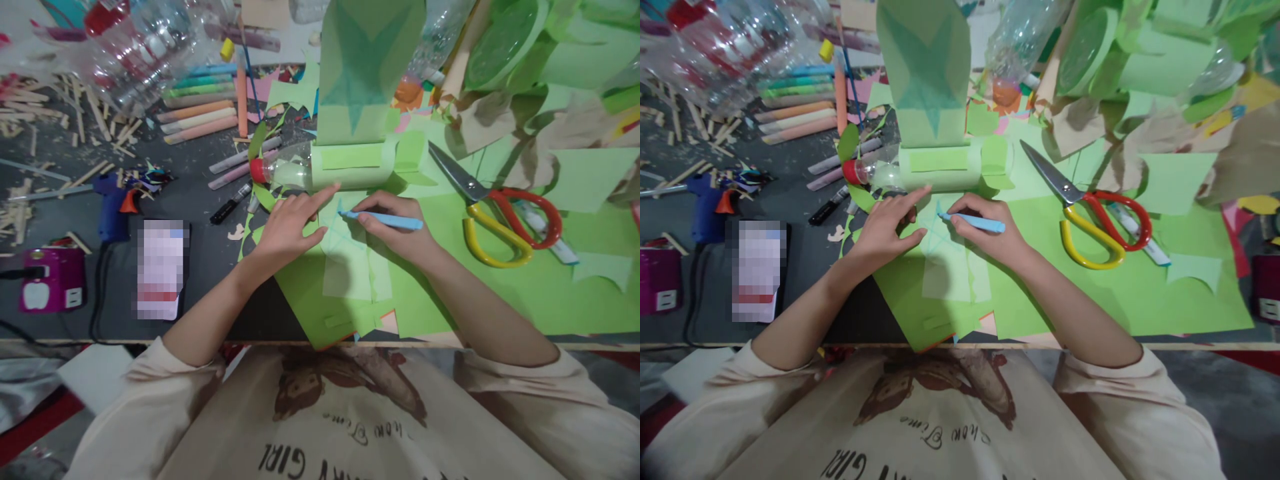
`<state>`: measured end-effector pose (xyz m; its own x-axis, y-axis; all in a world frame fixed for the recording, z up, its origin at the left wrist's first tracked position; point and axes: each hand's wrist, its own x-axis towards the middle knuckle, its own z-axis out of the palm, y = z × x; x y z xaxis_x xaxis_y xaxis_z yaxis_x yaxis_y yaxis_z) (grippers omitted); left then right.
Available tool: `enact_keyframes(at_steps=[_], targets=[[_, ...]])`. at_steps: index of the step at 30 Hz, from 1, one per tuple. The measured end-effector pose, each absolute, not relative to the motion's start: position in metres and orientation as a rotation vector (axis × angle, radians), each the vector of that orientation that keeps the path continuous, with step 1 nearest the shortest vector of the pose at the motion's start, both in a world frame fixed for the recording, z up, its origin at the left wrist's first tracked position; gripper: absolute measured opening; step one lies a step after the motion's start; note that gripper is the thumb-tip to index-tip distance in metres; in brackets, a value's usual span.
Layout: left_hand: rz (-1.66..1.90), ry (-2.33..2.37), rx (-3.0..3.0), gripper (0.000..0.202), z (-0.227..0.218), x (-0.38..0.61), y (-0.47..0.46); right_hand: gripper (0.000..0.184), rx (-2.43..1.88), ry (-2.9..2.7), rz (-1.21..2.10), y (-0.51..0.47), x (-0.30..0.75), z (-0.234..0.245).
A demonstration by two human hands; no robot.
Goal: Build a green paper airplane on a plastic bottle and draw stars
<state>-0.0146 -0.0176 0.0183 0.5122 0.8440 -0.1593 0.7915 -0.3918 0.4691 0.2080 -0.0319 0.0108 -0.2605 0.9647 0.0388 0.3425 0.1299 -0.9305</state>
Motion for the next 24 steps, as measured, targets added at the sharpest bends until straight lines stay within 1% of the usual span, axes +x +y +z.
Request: enact_keyframes(at_steps=[10,18,24], targets=[[0.129,1.338,2.242,0.062,0.0196,-0.0144,-0.0177,0.013,-1.276,-1.681,1.136,-0.0313,0.2066,0.0116],[0.184,1.319,2.251,0.062,0.0176,-0.0156,-0.0181,0.019,-1.302,-1.652,1.127,-0.0318,0.2066,0.0108],[0.150,1.333,2.239,0.063,0.0194,-0.0149,-0.0174,0.017,-1.272,-1.655,1.129,-0.0313,0.2070,0.0107]])
